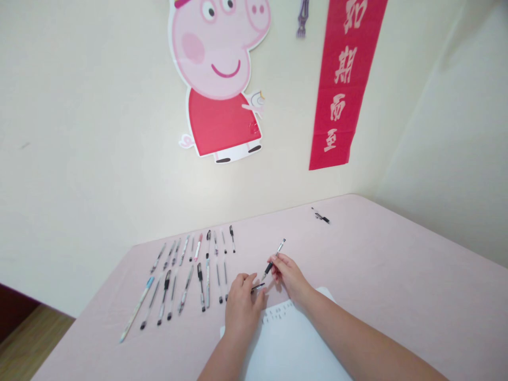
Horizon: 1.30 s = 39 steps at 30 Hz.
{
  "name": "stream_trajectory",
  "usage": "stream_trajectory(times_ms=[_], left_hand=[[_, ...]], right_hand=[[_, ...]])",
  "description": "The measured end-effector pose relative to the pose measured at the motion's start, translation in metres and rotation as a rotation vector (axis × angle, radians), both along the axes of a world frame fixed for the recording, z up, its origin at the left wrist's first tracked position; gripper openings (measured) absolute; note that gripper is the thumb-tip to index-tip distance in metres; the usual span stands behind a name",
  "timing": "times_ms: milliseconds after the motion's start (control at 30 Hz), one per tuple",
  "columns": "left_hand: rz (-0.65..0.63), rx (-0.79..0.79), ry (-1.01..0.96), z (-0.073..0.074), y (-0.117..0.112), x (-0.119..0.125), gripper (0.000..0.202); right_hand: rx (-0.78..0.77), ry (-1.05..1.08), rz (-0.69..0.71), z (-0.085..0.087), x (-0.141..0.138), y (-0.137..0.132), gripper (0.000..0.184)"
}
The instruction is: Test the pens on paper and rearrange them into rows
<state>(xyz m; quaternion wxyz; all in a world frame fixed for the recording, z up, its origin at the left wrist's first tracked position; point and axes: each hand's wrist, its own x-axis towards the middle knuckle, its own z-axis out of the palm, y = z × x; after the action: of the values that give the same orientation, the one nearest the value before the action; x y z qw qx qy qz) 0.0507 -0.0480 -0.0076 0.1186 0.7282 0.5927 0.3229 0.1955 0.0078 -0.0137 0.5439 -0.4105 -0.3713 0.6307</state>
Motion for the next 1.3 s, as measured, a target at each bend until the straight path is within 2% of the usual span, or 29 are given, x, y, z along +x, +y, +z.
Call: stream_trajectory(times_ms=[267, 467, 1133, 1300], left_hand=[[0.005, 0.108, -0.046, 0.003, 0.000, -0.002, 0.014], [0.007, 0.101, -0.030, 0.008, -0.001, -0.001, 0.012], [0.025, 0.087, -0.027, 0.007, 0.000, -0.002, 0.013], [0.018, 0.087, -0.026, 0.009, -0.002, -0.002, 0.015]], right_hand=[[-0.007, -0.033, 0.147, 0.002, 0.002, 0.001, 0.033], [-0.006, -0.043, 0.158, 0.006, 0.002, -0.001, 0.033], [0.014, -0.057, 0.196, 0.010, 0.004, -0.003, 0.036], [0.035, -0.083, 0.198, 0.008, 0.003, -0.003, 0.042]])
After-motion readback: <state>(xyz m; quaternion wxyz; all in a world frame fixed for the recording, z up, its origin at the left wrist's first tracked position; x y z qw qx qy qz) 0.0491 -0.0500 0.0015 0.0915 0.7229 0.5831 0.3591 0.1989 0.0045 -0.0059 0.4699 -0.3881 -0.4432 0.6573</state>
